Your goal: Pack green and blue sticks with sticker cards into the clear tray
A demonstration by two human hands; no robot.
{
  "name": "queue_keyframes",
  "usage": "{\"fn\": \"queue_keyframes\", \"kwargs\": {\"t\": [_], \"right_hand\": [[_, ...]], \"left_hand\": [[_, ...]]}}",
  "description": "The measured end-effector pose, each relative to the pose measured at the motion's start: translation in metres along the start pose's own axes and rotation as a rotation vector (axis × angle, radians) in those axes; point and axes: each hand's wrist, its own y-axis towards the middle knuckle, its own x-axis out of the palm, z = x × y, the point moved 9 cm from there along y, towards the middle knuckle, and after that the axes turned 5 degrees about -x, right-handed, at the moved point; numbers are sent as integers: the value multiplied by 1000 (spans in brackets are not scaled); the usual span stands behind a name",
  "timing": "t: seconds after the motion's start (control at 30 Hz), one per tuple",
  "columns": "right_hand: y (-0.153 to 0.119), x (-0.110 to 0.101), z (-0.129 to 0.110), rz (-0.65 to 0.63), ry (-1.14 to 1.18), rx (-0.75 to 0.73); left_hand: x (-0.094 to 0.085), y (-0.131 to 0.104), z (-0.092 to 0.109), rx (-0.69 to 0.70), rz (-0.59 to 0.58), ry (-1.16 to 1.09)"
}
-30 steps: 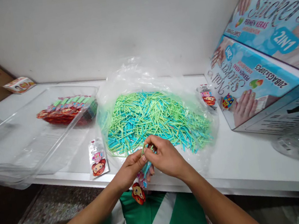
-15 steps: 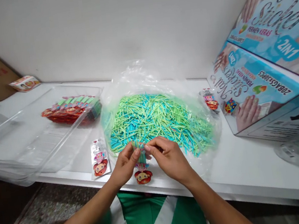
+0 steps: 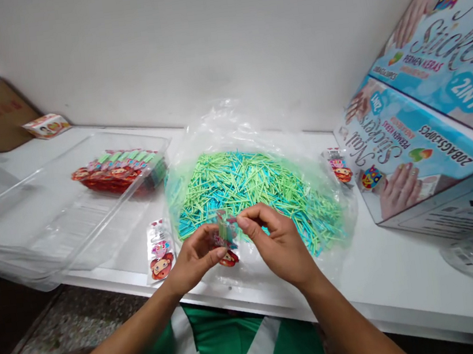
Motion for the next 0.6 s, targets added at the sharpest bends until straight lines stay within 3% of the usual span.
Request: {"fn": "queue_keyframes", "kwargs": {"t": [0.17, 0.33, 0.43, 0.53, 0.6], "right_hand": [[5, 11, 6, -27, 96, 39], [7, 35, 10, -149, 74, 20], [10, 40, 8, -109, 95, 14], [15, 43, 2, -115, 172, 10], [18, 42, 3, -123, 181, 25]], "left_hand": [[-12, -3, 3, -20, 65, -7], [-17, -5, 9, -45, 79, -100], [-17, -7, 13, -73, 103, -129], [-27, -11, 31, -79, 169, -101], [-45, -14, 56, -49, 244, -44]]}}
